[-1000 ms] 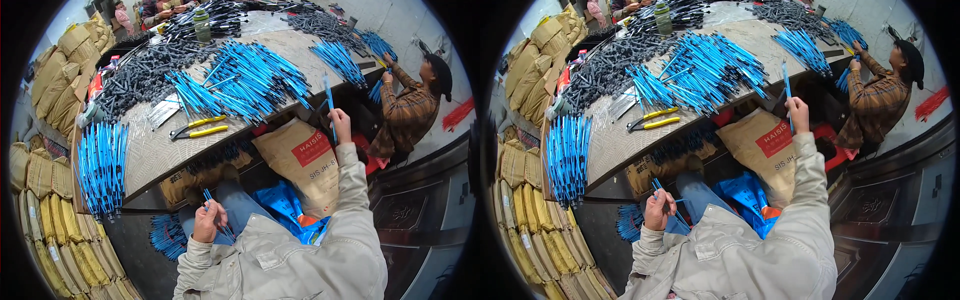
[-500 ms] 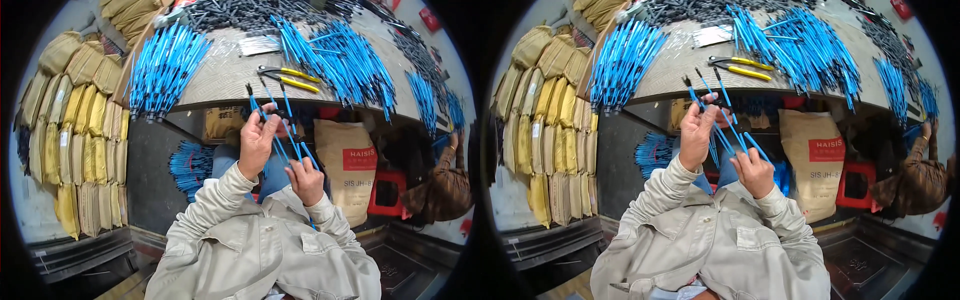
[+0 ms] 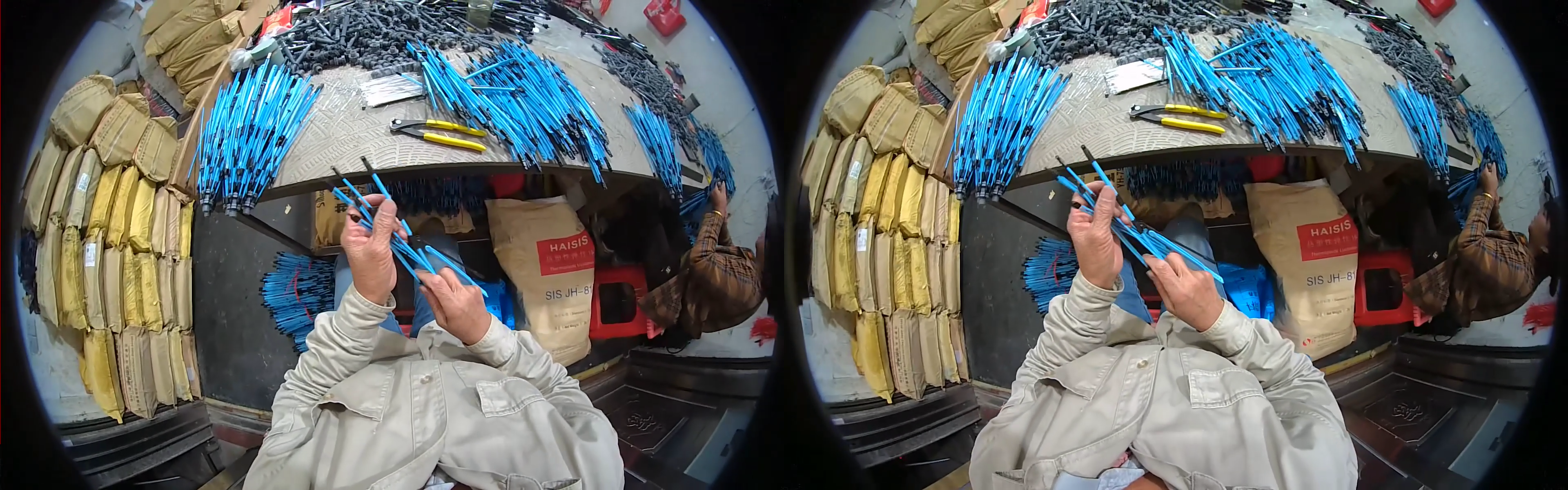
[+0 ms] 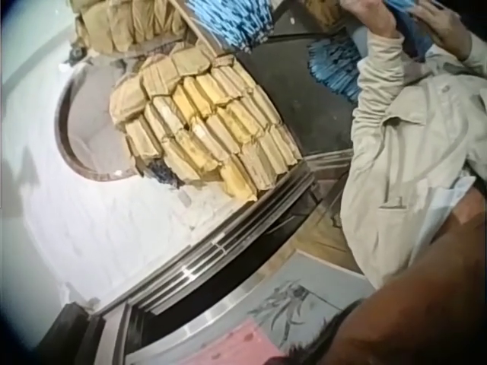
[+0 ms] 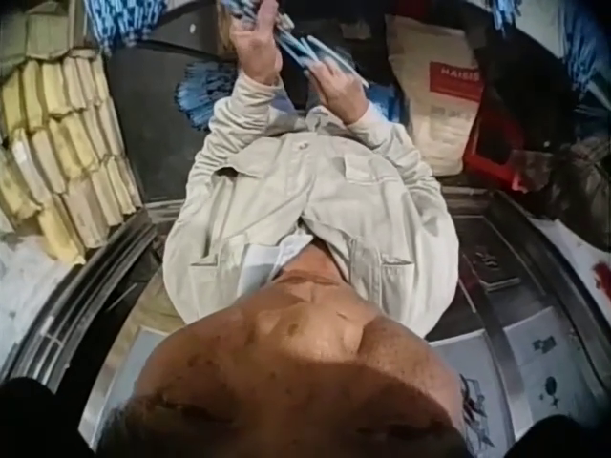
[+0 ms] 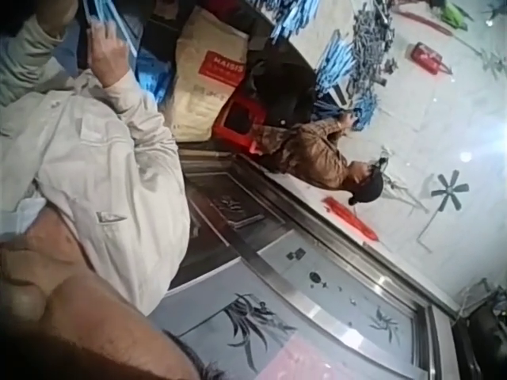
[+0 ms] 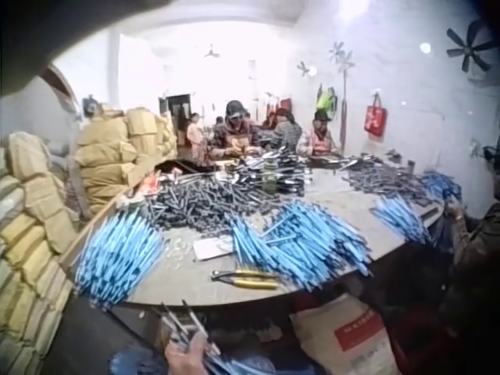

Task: The person gathers blue components, arranges them, and then uses pliers to secure them onto a central metal fixture.

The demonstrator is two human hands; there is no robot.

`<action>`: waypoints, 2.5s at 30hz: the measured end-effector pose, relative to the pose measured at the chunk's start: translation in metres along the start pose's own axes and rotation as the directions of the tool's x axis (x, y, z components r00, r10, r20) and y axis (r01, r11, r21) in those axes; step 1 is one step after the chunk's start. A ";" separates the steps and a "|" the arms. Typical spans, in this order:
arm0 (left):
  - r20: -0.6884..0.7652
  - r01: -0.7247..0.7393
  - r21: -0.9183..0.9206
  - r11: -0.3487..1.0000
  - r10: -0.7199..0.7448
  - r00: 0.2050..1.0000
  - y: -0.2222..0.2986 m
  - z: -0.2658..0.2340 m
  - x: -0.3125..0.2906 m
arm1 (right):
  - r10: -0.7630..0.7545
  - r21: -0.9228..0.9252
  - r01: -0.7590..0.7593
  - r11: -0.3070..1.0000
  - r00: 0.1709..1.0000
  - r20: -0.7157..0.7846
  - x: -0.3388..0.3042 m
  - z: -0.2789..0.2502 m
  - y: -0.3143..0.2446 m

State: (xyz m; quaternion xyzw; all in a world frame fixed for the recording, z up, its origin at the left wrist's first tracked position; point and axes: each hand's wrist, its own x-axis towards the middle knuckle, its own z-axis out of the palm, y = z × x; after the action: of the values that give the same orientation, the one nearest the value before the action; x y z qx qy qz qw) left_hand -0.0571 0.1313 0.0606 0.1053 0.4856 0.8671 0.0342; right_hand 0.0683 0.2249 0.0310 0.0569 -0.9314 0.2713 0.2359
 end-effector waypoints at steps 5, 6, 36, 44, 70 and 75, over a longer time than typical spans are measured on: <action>-0.092 -0.032 -0.077 0.997 0.025 0.995 0.021 -0.024 0.023 | -0.053 0.111 0.071 0.991 0.987 -0.155 0.025 -0.037 -0.011; -0.072 -0.043 -0.164 0.985 0.031 0.997 0.025 -0.036 0.030 | -0.087 0.120 0.121 0.985 0.963 -0.254 0.033 -0.047 -0.007; 0.421 0.487 0.007 0.874 -0.444 0.791 0.010 -0.048 0.014 | 0.460 0.348 -0.362 0.865 0.849 -0.260 0.233 -0.104 0.218; 0.194 0.214 0.162 0.963 -0.244 0.950 0.011 -0.038 0.044 | -0.050 -0.056 0.017 0.998 0.745 -0.665 0.138 -0.095 0.119; 0.322 0.372 -0.332 0.867 -0.267 0.908 0.033 -0.034 0.055 | 0.469 -0.333 -0.475 0.814 0.877 -0.106 0.262 -0.030 0.237; 0.302 0.452 -0.245 0.858 -0.375 0.876 0.039 -0.035 0.049 | 0.402 -0.333 -0.409 0.850 0.911 -0.092 0.269 -0.036 0.262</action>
State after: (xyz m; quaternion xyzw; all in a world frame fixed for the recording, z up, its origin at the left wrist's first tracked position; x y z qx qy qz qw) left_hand -0.1104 0.0894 0.0834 0.0967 0.3475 0.8843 0.2964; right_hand -0.2159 0.4719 0.0589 -0.1857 -0.9530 0.1481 0.1883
